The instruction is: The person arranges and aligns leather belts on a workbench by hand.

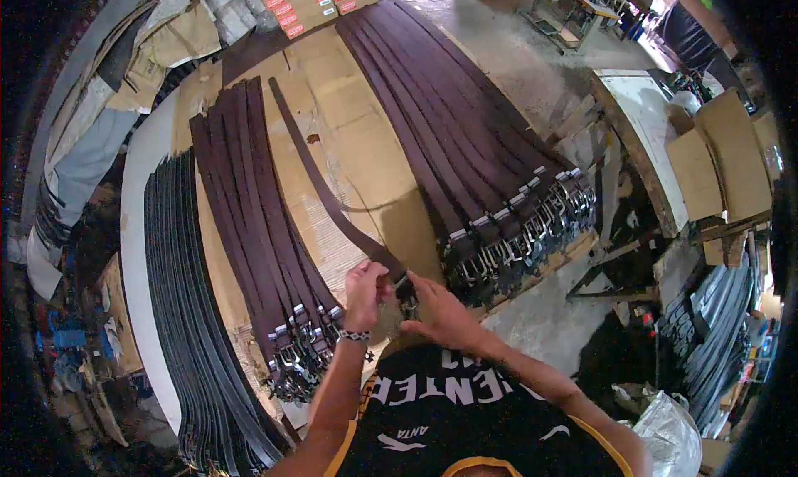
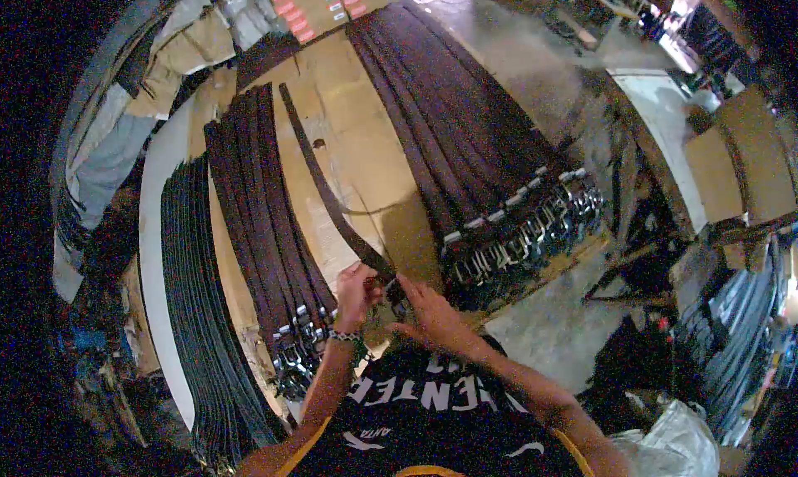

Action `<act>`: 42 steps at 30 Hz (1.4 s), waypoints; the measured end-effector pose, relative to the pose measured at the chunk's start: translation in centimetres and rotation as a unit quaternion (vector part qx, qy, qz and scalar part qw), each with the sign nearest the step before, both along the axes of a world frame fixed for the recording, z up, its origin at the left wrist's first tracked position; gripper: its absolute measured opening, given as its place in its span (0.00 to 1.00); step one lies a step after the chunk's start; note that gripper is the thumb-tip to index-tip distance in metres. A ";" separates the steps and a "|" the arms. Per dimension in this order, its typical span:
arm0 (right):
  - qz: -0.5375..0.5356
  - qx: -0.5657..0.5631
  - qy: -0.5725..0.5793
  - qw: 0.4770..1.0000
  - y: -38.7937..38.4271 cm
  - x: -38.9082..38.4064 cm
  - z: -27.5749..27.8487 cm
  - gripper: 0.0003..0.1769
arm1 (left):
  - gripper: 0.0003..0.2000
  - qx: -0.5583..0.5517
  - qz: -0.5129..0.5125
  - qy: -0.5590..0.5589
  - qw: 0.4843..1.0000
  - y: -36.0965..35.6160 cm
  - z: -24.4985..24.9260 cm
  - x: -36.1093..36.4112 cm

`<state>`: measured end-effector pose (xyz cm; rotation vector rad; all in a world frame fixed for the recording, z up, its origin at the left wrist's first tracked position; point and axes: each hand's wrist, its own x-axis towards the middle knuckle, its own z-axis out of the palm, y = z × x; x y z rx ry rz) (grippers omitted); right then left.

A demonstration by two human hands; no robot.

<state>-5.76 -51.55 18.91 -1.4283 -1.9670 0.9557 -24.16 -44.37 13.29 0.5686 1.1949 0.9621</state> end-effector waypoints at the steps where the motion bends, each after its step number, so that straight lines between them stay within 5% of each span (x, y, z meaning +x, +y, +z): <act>1: -0.020 -0.006 -0.018 1.000 -0.1 -0.6 -0.5 0.45 | 0.05 -0.022 0.013 -0.033 0.999 0.1 1.1 1.3; 5: -0.120 -0.044 -0.012 0.992 0.8 -0.5 -0.2 0.45 | 0.04 -0.040 0.023 -0.111 0.993 0.5 4.8 4.0; 8: -0.153 0.061 0.036 0.986 1.4 0.4 -0.3 0.37 | 0.05 0.011 -0.037 -0.116 0.992 1.0 5.3 4.5; 11: -0.135 -0.109 0.089 0.981 1.5 2.5 1.5 0.26 | 0.20 -0.039 -0.019 -0.228 0.973 2.5 1.3 4.9; 14: -0.044 -0.131 0.295 0.945 1.1 5.5 -5.4 0.21 | 0.24 -0.022 -0.030 -0.368 0.929 4.6 -2.1 5.1; 15: -0.055 -0.215 0.311 0.924 0.7 6.4 -4.0 0.21 | 0.25 -0.018 -0.034 -0.413 0.910 5.3 -2.8 5.2; 19: 0.006 -0.365 0.388 0.846 -1.0 9.7 2.9 0.24 | 0.17 0.097 0.033 -0.394 0.913 8.3 -4.9 4.1; 20: 0.003 -0.386 0.417 0.823 -2.2 10.3 3.7 0.25 | 0.14 0.070 0.114 -0.310 0.941 9.8 -4.9 3.9; 22: 0.025 -0.414 0.454 0.789 -3.5 11.4 6.2 0.27 | 0.11 0.073 0.127 -0.256 0.956 11.9 -2.4 2.3; 26: 0.189 -0.309 0.351 0.864 -4.5 13.7 6.1 0.24 | 0.12 0.189 0.122 -0.169 0.960 17.2 4.5 0.2; 31: 0.109 -0.365 0.333 0.863 -7.3 15.2 6.0 0.27 | 0.12 0.340 0.114 0.000 0.933 20.6 15.7 -0.8; 32: 0.094 -0.363 0.318 0.871 -7.6 15.6 5.9 0.28 | 0.06 0.364 0.144 0.029 0.920 20.4 18.4 -0.1; 35: 0.038 -0.427 0.369 0.825 -8.0 16.1 5.9 0.26 | 0.10 0.457 0.159 0.033 0.874 20.7 23.4 0.7; 42: 0.119 -0.322 0.387 0.855 -6.9 16.0 5.6 0.18 | 0.11 0.508 0.149 0.044 0.847 24.0 27.6 2.5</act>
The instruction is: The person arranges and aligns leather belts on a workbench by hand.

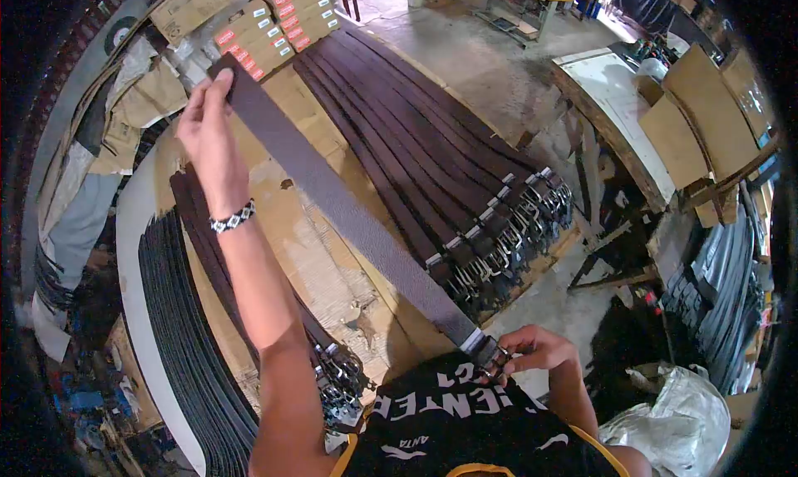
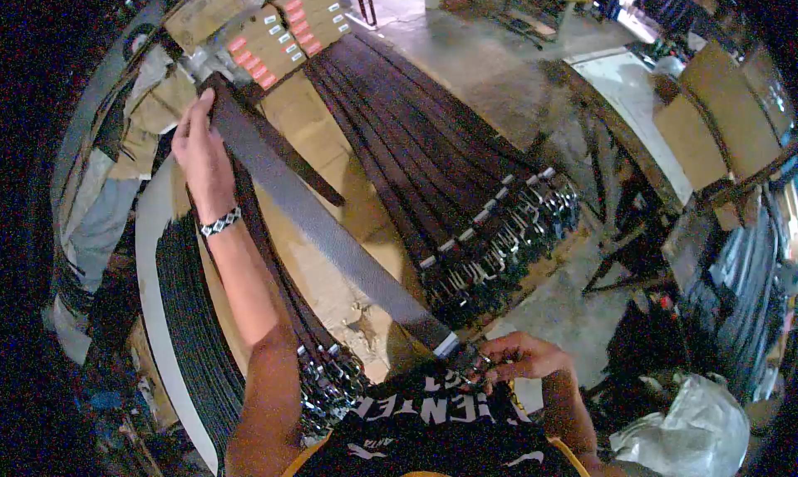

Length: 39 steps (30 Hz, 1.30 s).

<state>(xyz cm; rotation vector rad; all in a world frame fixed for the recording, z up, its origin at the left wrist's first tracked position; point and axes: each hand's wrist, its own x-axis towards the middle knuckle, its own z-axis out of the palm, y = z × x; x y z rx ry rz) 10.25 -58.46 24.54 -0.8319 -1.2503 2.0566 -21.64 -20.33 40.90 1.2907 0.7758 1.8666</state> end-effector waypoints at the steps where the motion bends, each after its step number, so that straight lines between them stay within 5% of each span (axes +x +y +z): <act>1: -0.010 -0.001 0.007 1.000 0.3 -0.2 0.2 0.17 | 0.07 0.001 -0.020 0.008 1.000 0.6 0.0 0.4; 11: -0.127 -0.030 0.023 0.991 4.0 -1.7 1.7 0.14 | 0.06 -0.072 -0.034 -0.040 0.996 11.3 -0.1 3.6; 14: -0.073 -0.023 0.012 0.997 4.0 -0.5 2.9 0.13 | 0.05 -0.095 -0.026 -0.056 0.994 13.2 2.0 3.0; 15: -0.066 -0.017 0.009 0.998 4.0 -0.2 2.9 0.13 | 0.05 0.003 -0.039 -0.073 0.997 12.0 2.8 3.1; 17: -0.060 -0.014 0.003 0.998 3.4 0.2 2.6 0.12 | 0.08 -0.004 -0.110 -0.057 0.992 11.0 4.3 2.7; 20: -0.018 0.018 -0.090 0.996 2.6 0.4 0.9 0.14 | 0.10 0.009 -0.059 -0.033 0.998 8.2 5.5 3.3; 24: -0.079 -0.056 -0.057 0.994 2.3 -1.0 0.8 0.14 | 0.23 0.055 -0.069 -0.007 0.996 6.5 6.6 3.2; 28: -0.185 -0.107 -0.034 0.976 1.8 -1.9 1.1 0.15 | 0.26 0.033 -0.018 -0.008 0.999 7.8 6.8 3.3; 33: -0.302 -0.153 -0.002 0.941 0.3 -2.5 0.6 0.14 | 0.18 -0.013 -0.014 -0.034 0.999 8.8 5.3 3.8; 39: -0.192 -0.104 0.044 0.975 -0.8 -1.9 1.7 0.13 | 0.04 -0.041 -0.091 -0.011 0.995 11.1 2.8 3.5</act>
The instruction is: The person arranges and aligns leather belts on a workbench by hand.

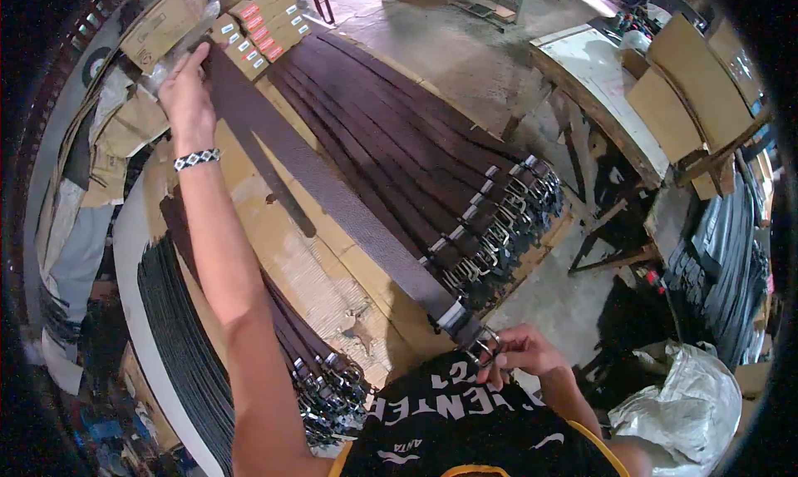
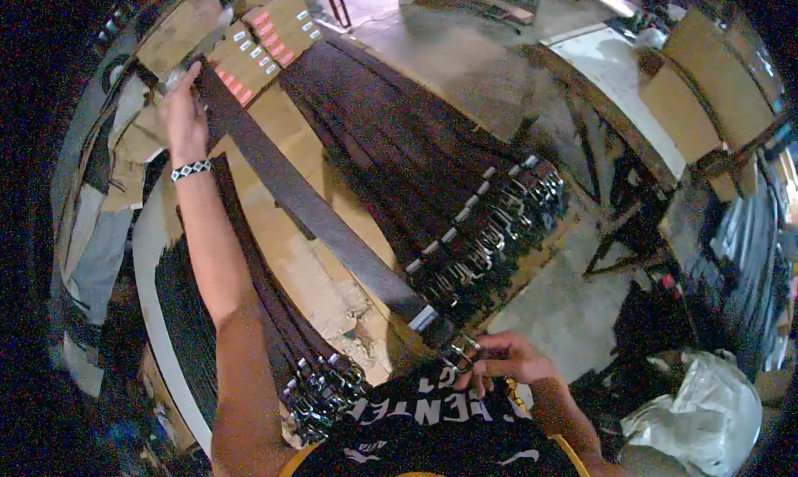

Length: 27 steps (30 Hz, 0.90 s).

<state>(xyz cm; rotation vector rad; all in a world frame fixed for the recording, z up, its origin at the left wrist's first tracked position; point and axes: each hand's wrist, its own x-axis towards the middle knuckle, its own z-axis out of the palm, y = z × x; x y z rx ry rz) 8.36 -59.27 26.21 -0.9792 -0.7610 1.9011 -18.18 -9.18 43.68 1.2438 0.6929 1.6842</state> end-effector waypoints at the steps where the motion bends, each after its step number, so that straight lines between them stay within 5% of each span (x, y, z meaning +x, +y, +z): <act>1: 0.005 0.004 0.006 1.000 0.2 -0.1 0.2 0.12 | 0.04 -0.022 -0.029 0.050 0.998 3.9 -1.2 -2.3; 8: 0.003 0.049 -0.070 0.996 5.0 -1.7 -0.2 0.11 | 0.13 -0.090 -0.039 0.003 0.995 9.0 -1.7 0.2; 9: 0.000 0.053 -0.079 0.995 5.8 -1.9 -0.6 0.12 | 0.18 -0.057 -0.103 0.030 0.993 9.8 -1.1 0.2; 13: -0.022 0.044 -0.067 0.997 6.3 -1.8 -1.5 0.12 | 0.18 -0.035 0.023 0.034 0.999 7.9 -0.4 3.5; 14: -0.033 0.039 -0.059 0.997 5.9 -1.8 -1.6 0.12 | 0.18 -0.016 -0.022 0.034 0.999 8.0 -1.5 3.8; 16: -0.040 0.010 -0.075 0.996 4.6 -1.1 -2.8 0.12 | 0.16 0.019 -0.114 0.032 0.993 9.0 -5.8 4.4; 22: -0.052 -0.098 -0.113 0.987 0.9 0.1 -3.8 0.13 | 0.11 -0.297 -0.158 -0.011 0.942 8.7 -29.9 7.6; 27: -0.061 -0.145 -0.094 0.983 -0.9 0.2 -3.6 0.13 | 0.11 -0.395 -0.125 -0.022 0.910 4.0 -38.0 9.1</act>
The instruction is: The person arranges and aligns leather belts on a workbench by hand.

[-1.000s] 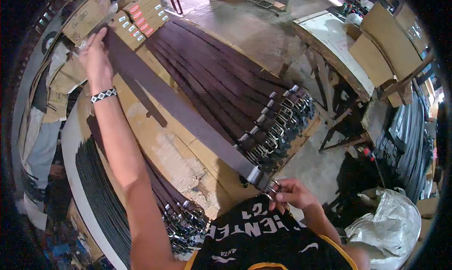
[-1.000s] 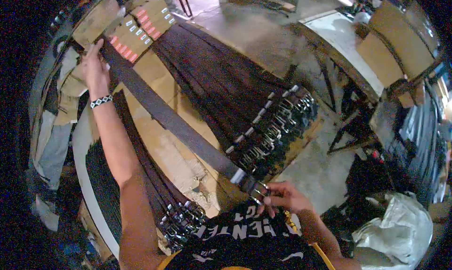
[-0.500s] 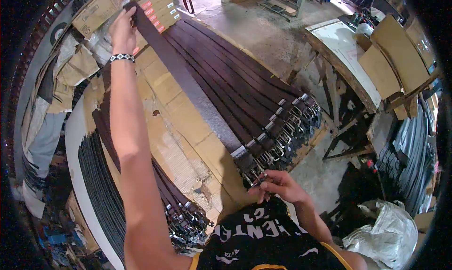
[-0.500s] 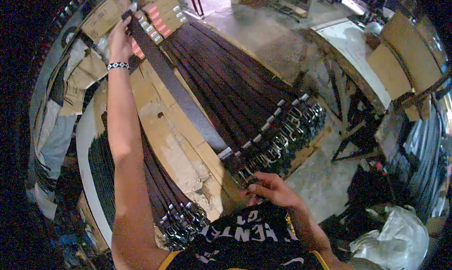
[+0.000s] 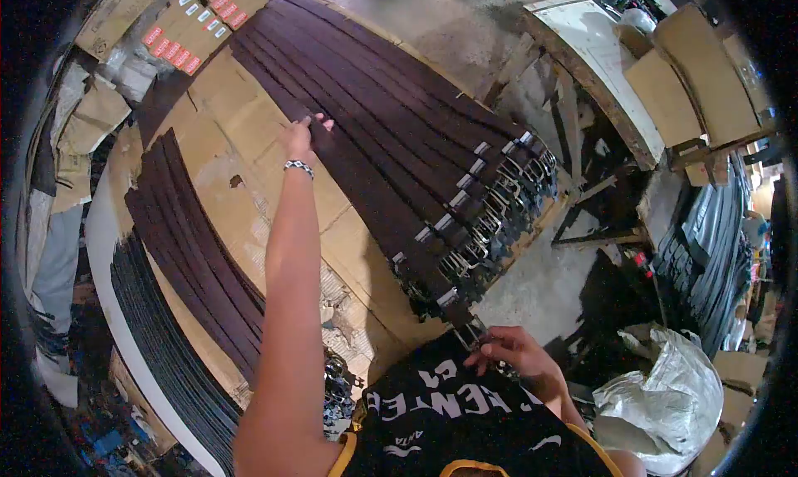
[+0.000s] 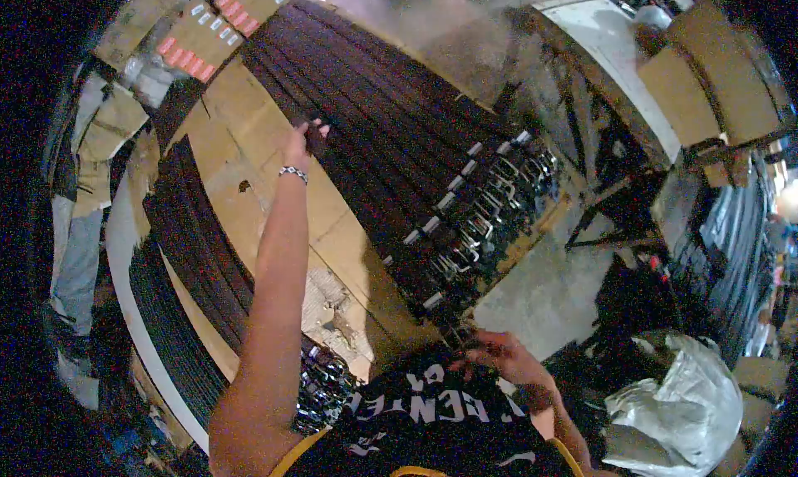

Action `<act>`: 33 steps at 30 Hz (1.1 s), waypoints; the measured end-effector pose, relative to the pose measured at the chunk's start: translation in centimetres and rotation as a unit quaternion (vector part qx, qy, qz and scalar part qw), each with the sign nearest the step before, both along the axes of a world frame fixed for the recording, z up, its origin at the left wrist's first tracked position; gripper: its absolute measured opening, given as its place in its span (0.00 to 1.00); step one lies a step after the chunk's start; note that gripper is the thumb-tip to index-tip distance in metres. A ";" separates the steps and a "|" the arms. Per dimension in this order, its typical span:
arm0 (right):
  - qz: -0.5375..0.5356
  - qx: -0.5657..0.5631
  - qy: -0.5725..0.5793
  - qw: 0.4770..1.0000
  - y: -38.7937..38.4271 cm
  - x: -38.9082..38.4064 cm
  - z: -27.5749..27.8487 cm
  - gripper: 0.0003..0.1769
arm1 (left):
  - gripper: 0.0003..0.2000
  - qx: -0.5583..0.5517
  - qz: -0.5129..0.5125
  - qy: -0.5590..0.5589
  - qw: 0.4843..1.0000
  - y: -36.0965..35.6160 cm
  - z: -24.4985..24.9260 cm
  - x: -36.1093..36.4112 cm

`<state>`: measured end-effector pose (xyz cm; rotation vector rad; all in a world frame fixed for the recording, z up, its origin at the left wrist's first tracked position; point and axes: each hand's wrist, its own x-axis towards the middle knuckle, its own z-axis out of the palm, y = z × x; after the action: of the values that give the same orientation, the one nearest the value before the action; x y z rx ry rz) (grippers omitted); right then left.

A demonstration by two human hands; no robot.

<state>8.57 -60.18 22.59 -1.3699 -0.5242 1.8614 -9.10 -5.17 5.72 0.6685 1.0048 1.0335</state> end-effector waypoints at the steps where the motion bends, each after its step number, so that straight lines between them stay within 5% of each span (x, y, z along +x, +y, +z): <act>1: 0.004 -0.018 -0.002 1.000 0.0 -0.1 0.2 0.13 | 0.11 0.003 0.003 0.002 1.000 -0.4 -0.7 0.1; 11: 0.049 -0.065 -0.007 0.997 1.7 -0.1 -0.2 0.13 | 0.31 -0.040 0.026 0.036 0.998 0.7 -3.9 -1.0; 15: 0.057 -0.032 0.024 0.998 3.0 0.2 -1.0 0.15 | 0.12 -0.036 0.045 0.067 0.996 2.2 -3.6 -0.6; 18: 0.047 -0.074 0.020 0.996 5.1 -0.1 -0.9 0.15 | 0.19 -0.003 0.004 0.094 0.996 4.6 -4.5 -1.3; 21: 0.051 -0.016 -0.009 0.999 6.5 -0.8 -2.9 0.11 | 0.22 0.052 -0.006 0.346 0.937 6.7 -5.2 -2.0; 25: 0.044 0.021 0.012 0.999 6.8 -1.2 -4.5 0.13 | 0.21 0.153 -0.051 0.486 0.859 6.1 -5.6 -4.6; 26: 0.052 0.032 0.014 0.998 6.9 -1.1 -4.6 0.13 | 0.19 0.171 -0.023 0.442 0.880 5.0 -6.4 -5.0; 28: 0.051 0.040 0.021 0.998 7.5 -0.9 -4.5 0.14 | 0.16 0.343 0.103 0.426 0.830 -0.6 -6.7 -4.8; 30: 0.034 0.023 0.033 0.999 8.0 -1.1 -4.1 0.14 | 0.15 0.197 -0.022 0.352 0.915 -8.4 -1.5 -4.9; 33: 0.046 0.089 0.029 0.995 9.6 -1.6 -4.1 0.14 | 0.20 0.051 -0.115 0.338 0.933 -18.0 2.2 -5.1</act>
<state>7.01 -50.53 18.46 -1.1888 -0.7173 1.8725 -14.25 -23.17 7.89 1.2468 1.4254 0.6513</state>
